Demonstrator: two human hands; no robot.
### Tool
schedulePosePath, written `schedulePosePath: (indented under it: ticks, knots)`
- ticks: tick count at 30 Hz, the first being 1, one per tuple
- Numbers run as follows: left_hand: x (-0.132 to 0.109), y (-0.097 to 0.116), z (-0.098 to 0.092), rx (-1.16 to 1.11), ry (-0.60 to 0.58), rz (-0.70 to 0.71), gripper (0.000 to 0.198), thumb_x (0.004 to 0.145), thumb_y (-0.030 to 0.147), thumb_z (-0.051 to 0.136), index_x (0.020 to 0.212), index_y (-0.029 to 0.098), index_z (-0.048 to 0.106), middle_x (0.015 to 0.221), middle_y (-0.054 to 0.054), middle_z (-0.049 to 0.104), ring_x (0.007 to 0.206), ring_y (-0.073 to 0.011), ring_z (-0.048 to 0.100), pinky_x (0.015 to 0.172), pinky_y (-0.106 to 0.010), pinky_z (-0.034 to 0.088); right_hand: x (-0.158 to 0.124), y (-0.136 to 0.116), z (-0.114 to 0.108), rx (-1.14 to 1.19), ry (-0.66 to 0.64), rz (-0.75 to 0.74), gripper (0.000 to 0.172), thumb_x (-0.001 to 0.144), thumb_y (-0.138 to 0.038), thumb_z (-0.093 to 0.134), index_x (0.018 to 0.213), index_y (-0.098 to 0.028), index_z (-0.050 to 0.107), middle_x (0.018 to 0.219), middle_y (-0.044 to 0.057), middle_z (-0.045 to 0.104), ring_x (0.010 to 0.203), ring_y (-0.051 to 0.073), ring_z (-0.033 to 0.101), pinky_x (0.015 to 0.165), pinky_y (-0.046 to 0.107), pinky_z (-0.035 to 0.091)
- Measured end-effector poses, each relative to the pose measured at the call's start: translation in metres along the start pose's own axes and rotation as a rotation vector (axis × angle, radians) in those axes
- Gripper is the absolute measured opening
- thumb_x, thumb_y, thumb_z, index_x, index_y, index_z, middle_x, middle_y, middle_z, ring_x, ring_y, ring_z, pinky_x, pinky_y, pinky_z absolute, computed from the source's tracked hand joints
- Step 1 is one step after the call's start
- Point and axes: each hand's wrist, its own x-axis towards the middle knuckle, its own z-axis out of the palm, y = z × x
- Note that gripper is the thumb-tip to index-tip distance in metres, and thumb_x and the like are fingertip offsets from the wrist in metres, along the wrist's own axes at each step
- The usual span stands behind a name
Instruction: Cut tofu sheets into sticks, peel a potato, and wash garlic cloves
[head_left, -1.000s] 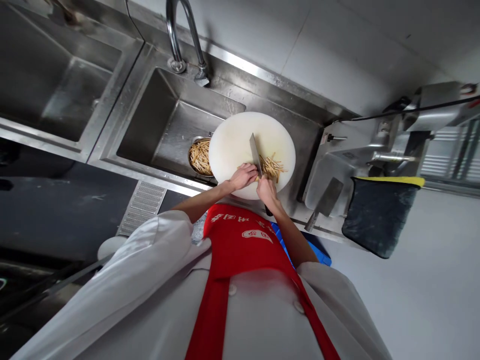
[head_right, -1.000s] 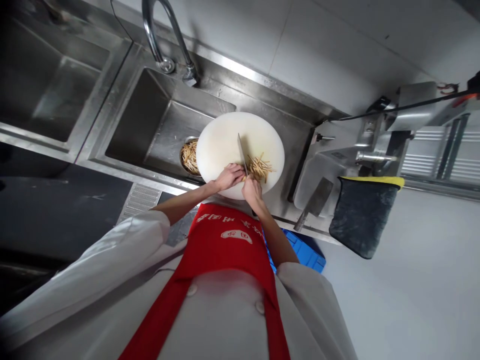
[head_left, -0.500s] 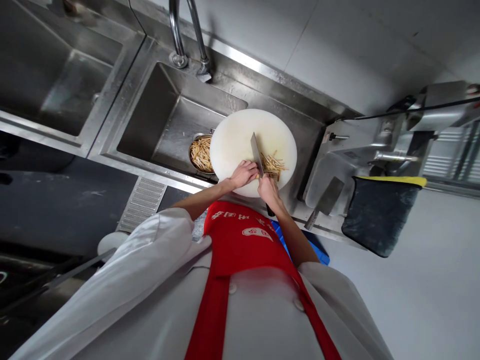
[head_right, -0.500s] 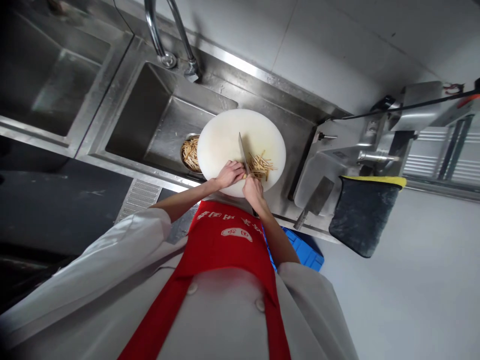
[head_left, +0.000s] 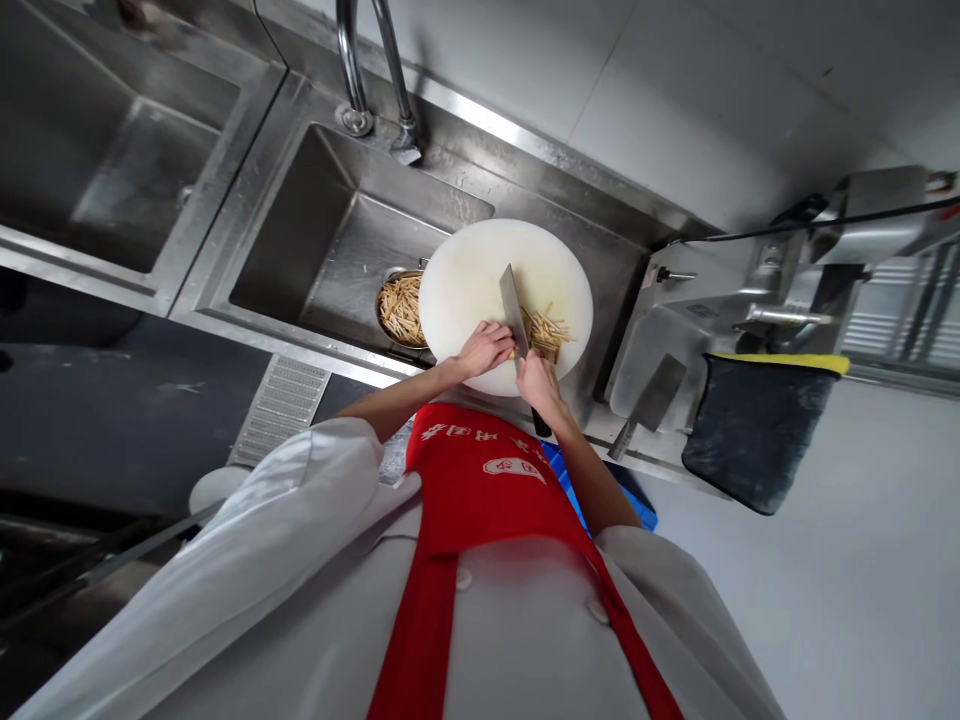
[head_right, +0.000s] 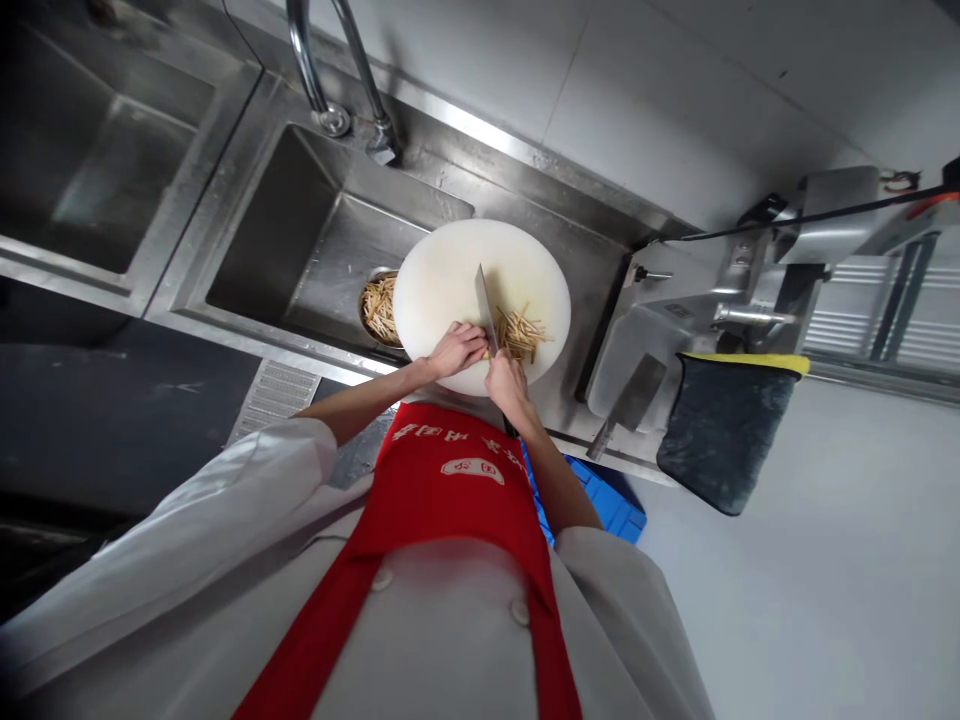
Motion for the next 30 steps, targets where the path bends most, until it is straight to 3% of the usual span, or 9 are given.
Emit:
schedulePosePath:
  ticks: [6, 11, 14, 20, 23, 27, 30]
  knots:
    - [-0.004, -0.003, -0.005, -0.047, -0.012, 0.028, 0.028, 0.105, 0.031, 0.047, 0.102, 0.020, 0.073, 0.110, -0.011, 0.067, 0.101, -0.0259, 0.055, 0.089, -0.043, 0.040, 0.018, -0.007, 0.007, 0.028, 0.013, 0.020, 0.031, 0.109, -0.024, 0.033, 0.127, -0.010, 0.055, 0.120, 0.019, 0.072, 0.113, 0.027, 0.070, 0.094, 0.031, 0.050]
    - [-0.005, 0.004, -0.007, 0.028, 0.014, -0.017, 0.031, 0.106, 0.032, 0.045, 0.097, 0.021, 0.073, 0.108, -0.012, 0.067, 0.102, -0.0283, 0.052, 0.088, -0.046, 0.037, -0.004, 0.004, -0.013, -0.014, 0.021, -0.002, 0.034, 0.110, -0.028, 0.030, 0.128, -0.012, 0.054, 0.118, 0.019, 0.072, 0.113, 0.027, 0.070, 0.096, 0.032, 0.049]
    - [-0.005, 0.006, -0.008, 0.019, 0.012, -0.023, 0.032, 0.106, 0.032, 0.044, 0.094, 0.021, 0.072, 0.107, -0.011, 0.066, 0.100, -0.0273, 0.052, 0.088, -0.046, 0.037, -0.012, 0.003, -0.014, -0.032, -0.006, -0.011, 0.033, 0.110, -0.027, 0.031, 0.128, -0.012, 0.054, 0.119, 0.019, 0.072, 0.114, 0.027, 0.070, 0.096, 0.031, 0.049]
    - [-0.010, 0.001, -0.010, -0.037, 0.011, -0.017, 0.031, 0.106, 0.034, 0.046, 0.097, 0.021, 0.072, 0.107, -0.011, 0.066, 0.100, -0.0264, 0.054, 0.090, -0.045, 0.038, 0.012, -0.014, 0.007, -0.033, -0.011, -0.002, 0.031, 0.109, -0.023, 0.034, 0.127, -0.009, 0.055, 0.120, 0.020, 0.072, 0.114, 0.027, 0.070, 0.093, 0.031, 0.050]
    - [-0.012, 0.000, -0.010, -0.055, 0.026, -0.006, 0.031, 0.106, 0.034, 0.045, 0.100, 0.021, 0.072, 0.109, -0.011, 0.067, 0.101, -0.0257, 0.055, 0.091, -0.044, 0.038, 0.018, -0.015, 0.003, -0.018, -0.015, 0.008, 0.031, 0.109, -0.024, 0.034, 0.127, -0.009, 0.055, 0.119, 0.020, 0.072, 0.113, 0.027, 0.071, 0.094, 0.032, 0.050]
    - [-0.012, 0.001, -0.011, -0.036, 0.034, -0.010, 0.031, 0.106, 0.033, 0.046, 0.098, 0.020, 0.072, 0.106, -0.011, 0.067, 0.099, -0.0258, 0.054, 0.090, -0.044, 0.038, 0.003, -0.005, -0.014, -0.013, -0.026, 0.011, 0.034, 0.111, -0.029, 0.035, 0.131, -0.011, 0.055, 0.120, 0.020, 0.071, 0.115, 0.026, 0.069, 0.096, 0.031, 0.049]
    - [-0.011, 0.001, -0.010, -0.035, 0.039, -0.006, 0.033, 0.107, 0.033, 0.045, 0.095, 0.020, 0.072, 0.105, -0.011, 0.067, 0.097, -0.0254, 0.054, 0.090, -0.044, 0.038, -0.007, -0.002, -0.014, -0.019, -0.019, -0.014, 0.033, 0.110, -0.029, 0.035, 0.130, -0.011, 0.055, 0.119, 0.020, 0.071, 0.115, 0.026, 0.070, 0.095, 0.031, 0.049]
